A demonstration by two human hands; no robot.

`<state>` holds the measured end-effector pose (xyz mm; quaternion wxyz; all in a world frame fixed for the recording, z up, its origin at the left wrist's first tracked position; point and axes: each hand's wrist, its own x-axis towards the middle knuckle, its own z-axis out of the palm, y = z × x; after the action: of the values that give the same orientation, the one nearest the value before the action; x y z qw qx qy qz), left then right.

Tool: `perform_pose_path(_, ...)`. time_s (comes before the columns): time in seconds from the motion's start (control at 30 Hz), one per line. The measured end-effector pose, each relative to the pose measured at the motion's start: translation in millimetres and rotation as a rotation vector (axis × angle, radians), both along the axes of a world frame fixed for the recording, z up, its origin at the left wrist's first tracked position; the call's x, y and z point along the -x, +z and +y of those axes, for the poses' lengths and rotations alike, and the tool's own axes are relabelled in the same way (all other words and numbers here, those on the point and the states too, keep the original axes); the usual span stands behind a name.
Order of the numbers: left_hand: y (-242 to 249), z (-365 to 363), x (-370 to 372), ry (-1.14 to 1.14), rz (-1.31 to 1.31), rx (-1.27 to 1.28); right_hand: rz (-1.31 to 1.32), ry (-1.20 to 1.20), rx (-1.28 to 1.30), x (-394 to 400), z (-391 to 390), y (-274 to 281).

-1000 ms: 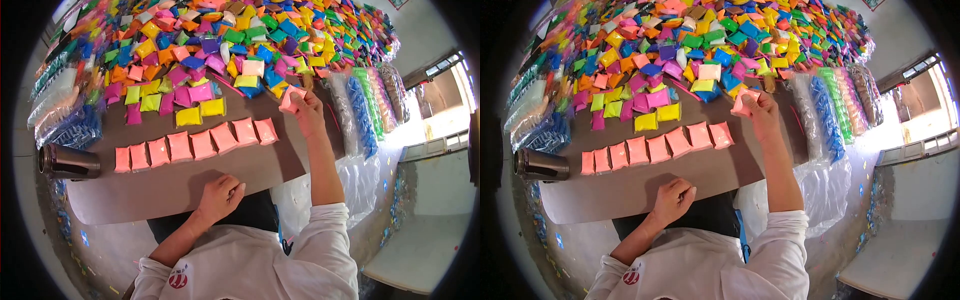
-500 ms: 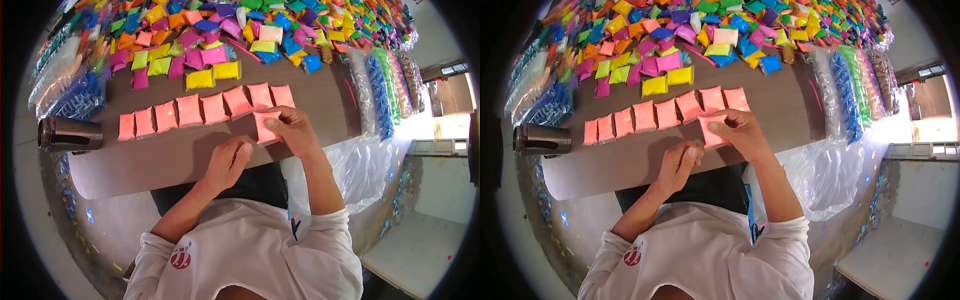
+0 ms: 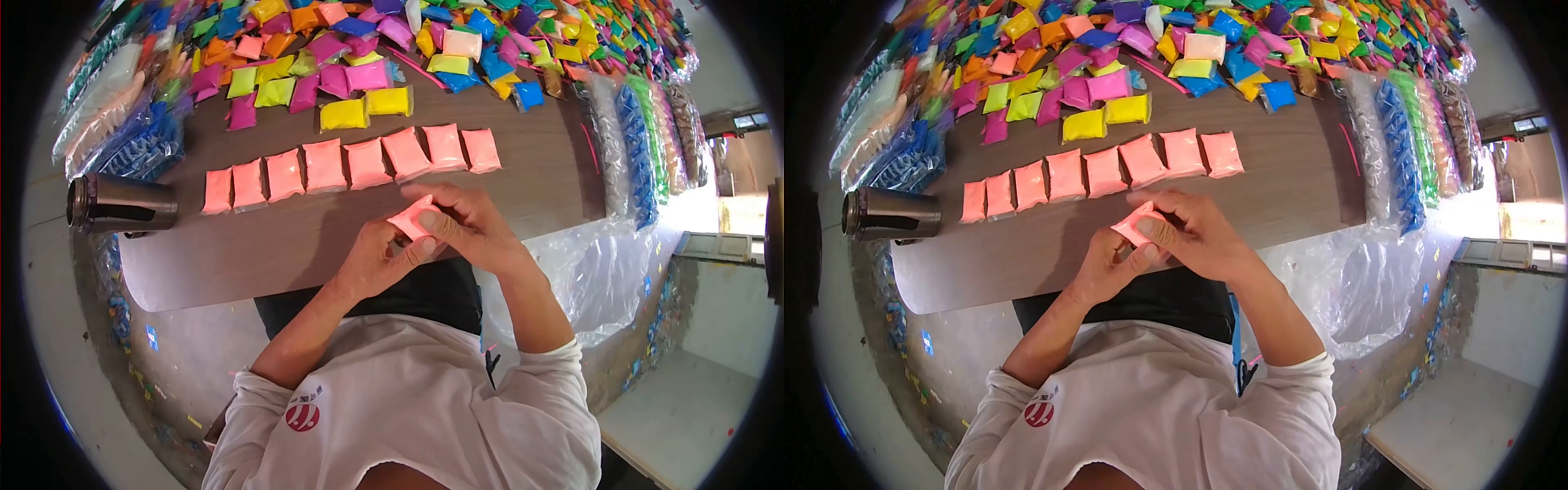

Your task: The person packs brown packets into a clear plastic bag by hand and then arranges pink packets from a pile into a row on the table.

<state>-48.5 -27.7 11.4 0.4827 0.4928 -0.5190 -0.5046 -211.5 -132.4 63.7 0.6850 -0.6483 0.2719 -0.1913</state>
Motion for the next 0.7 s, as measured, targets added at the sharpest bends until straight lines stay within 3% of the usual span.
perform_pose_path(0.13,-6.9,-5.0,9.4,0.122,0.207,0.127,-0.044,-0.055,-0.013,-2.2,5.1,-5.0)
perform_pose_path(0.23,-8.2,-7.4,2.4,0.034,0.099,0.177,0.05,-0.035,-0.129,0.4,5.2,-4.7)
perform_pose_path(0.33,2.2,0.8,-2.7,0.032,0.177,0.004,-0.046,-0.121,-0.128,-6.7,11.8,-5.2)
perform_pose_path(0.43,-11.6,3.9,-12.4,0.109,0.067,-0.121,-0.197,-0.217,-0.182,-11.0,16.6,-13.3)
perform_pose_path(0.53,-13.8,1.5,-5.8,0.201,0.253,-0.007,-0.117,-0.233,-0.218,-2.1,19.9,-25.7)
perform_pose_path(0.63,-12.2,4.8,-10.4,0.159,0.056,-0.099,-0.06,-0.265,-0.252,0.9,28.1,-27.5)
perform_pose_path(0.7,-5.8,1.5,-3.3,0.15,0.052,-0.015,-0.11,-0.273,-0.24,-0.1,27.4,-26.4)
